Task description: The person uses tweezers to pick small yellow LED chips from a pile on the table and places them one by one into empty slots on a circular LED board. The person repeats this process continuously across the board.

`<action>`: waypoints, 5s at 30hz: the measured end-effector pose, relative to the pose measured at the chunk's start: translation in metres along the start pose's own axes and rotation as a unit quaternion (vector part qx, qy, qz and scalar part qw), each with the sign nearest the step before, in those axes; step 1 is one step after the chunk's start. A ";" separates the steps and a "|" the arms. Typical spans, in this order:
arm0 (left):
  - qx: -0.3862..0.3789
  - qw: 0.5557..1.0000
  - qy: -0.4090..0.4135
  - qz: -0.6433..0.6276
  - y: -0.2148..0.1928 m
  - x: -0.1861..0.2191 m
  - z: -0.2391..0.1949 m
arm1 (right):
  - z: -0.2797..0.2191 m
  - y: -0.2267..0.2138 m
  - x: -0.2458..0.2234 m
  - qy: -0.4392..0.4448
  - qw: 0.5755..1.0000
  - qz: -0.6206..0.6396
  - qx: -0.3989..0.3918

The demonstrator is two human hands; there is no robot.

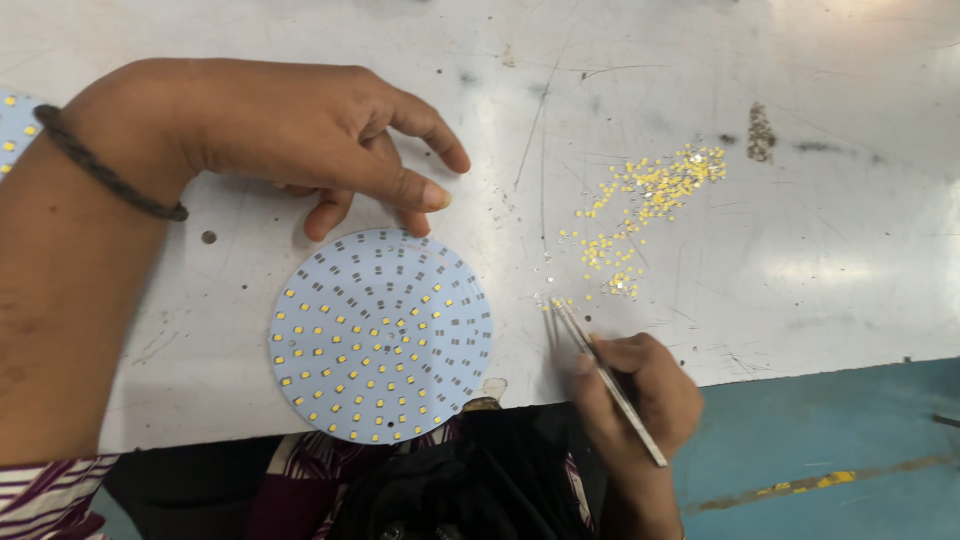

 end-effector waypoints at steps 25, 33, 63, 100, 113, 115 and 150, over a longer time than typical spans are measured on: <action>0.017 1.000 -0.020 0.016 0.002 0.004 0.001 | 0.015 -0.013 0.009 0.057 0.996 0.007 -0.065; 0.016 1.000 -0.019 0.016 0.002 0.002 0.001 | 0.015 -0.013 0.008 0.069 0.996 0.026 -0.051; 0.018 0.997 0.070 -0.005 0.001 -0.005 -0.014 | -0.005 0.069 -0.077 -0.107 0.987 -0.044 -0.108; 0.006 1.000 0.000 0.008 0.002 -0.001 -0.002 | 0.003 -0.009 0.012 -0.005 0.999 0.021 -0.049; 0.010 1.000 0.002 0.010 0.003 0.001 -0.001 | 0.005 -0.009 0.007 -0.029 0.998 0.003 -0.058; 0.008 1.000 0.008 0.007 0.003 0.000 -0.001 | 0.004 -0.009 0.007 -0.015 0.998 0.006 -0.061; -0.007 0.999 -0.016 0.049 -0.003 -0.001 -0.016 | -0.013 0.003 0.002 0.009 0.999 0.040 0.020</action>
Point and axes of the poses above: each hand's wrist, its own z-axis towards the middle knuckle, its own y-axis out of the palm, x = y × z, the point moved 1 cm from there along z, towards the middle knuckle, and after that the axes turned 14 degrees about y, right-handed, at the moved point
